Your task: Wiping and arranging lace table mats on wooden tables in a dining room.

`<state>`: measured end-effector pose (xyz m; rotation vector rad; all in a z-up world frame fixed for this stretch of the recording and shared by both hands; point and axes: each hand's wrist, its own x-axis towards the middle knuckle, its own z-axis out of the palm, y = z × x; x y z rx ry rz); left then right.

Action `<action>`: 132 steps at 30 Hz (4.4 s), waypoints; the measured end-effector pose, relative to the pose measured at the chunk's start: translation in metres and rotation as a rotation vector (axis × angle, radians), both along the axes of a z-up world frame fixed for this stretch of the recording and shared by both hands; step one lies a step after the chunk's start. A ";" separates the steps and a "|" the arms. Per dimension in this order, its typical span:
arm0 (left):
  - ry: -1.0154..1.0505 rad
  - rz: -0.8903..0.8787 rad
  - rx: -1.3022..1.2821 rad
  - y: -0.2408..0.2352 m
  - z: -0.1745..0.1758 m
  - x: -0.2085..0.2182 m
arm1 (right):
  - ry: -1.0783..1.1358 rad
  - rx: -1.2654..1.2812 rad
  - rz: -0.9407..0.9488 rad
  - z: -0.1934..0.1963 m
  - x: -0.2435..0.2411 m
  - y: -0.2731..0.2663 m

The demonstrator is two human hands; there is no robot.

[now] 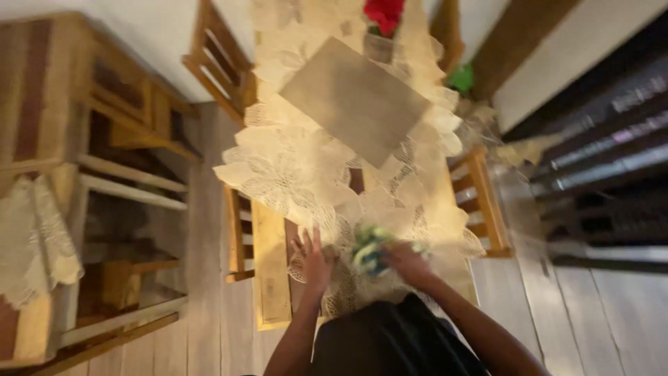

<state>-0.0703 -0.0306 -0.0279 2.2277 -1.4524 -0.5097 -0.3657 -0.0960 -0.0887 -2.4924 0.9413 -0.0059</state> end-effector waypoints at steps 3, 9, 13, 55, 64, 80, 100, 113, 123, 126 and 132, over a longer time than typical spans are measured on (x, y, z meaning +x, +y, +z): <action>-0.107 -0.004 -0.052 0.009 -0.011 0.004 | -0.296 -0.381 -0.293 -0.057 -0.042 -0.027; -0.090 0.020 0.204 0.001 -0.006 0.016 | -0.254 -0.415 -0.590 -0.005 0.001 -0.036; -0.101 -0.046 0.111 0.002 -0.028 0.022 | 0.153 -0.129 -0.365 -0.048 0.012 -0.003; -0.059 -0.178 -0.121 0.080 -0.063 0.060 | -0.284 -0.455 -0.862 -0.031 -0.010 0.143; 0.537 -0.151 -0.134 0.072 -0.084 0.049 | -0.391 -0.259 -0.210 -0.055 0.114 0.172; 1.271 -0.379 0.054 0.057 0.129 -0.020 | -0.896 0.391 -1.117 0.041 0.056 0.104; -0.133 -0.783 -0.462 0.008 0.191 -0.090 | -1.126 0.326 -1.250 0.095 -0.123 0.007; -0.135 -0.163 0.207 0.108 -0.042 -0.116 | -0.755 0.245 -0.321 -0.023 -0.004 -0.028; -0.018 -0.163 0.444 0.096 -0.017 -0.115 | -0.370 0.434 0.232 0.003 0.130 -0.100; 0.008 -0.157 0.452 0.096 -0.021 -0.117 | -0.213 0.227 0.008 0.015 0.105 -0.151; -0.017 -0.221 0.435 0.101 -0.039 -0.116 | -0.545 0.476 -0.117 -0.111 0.038 -0.111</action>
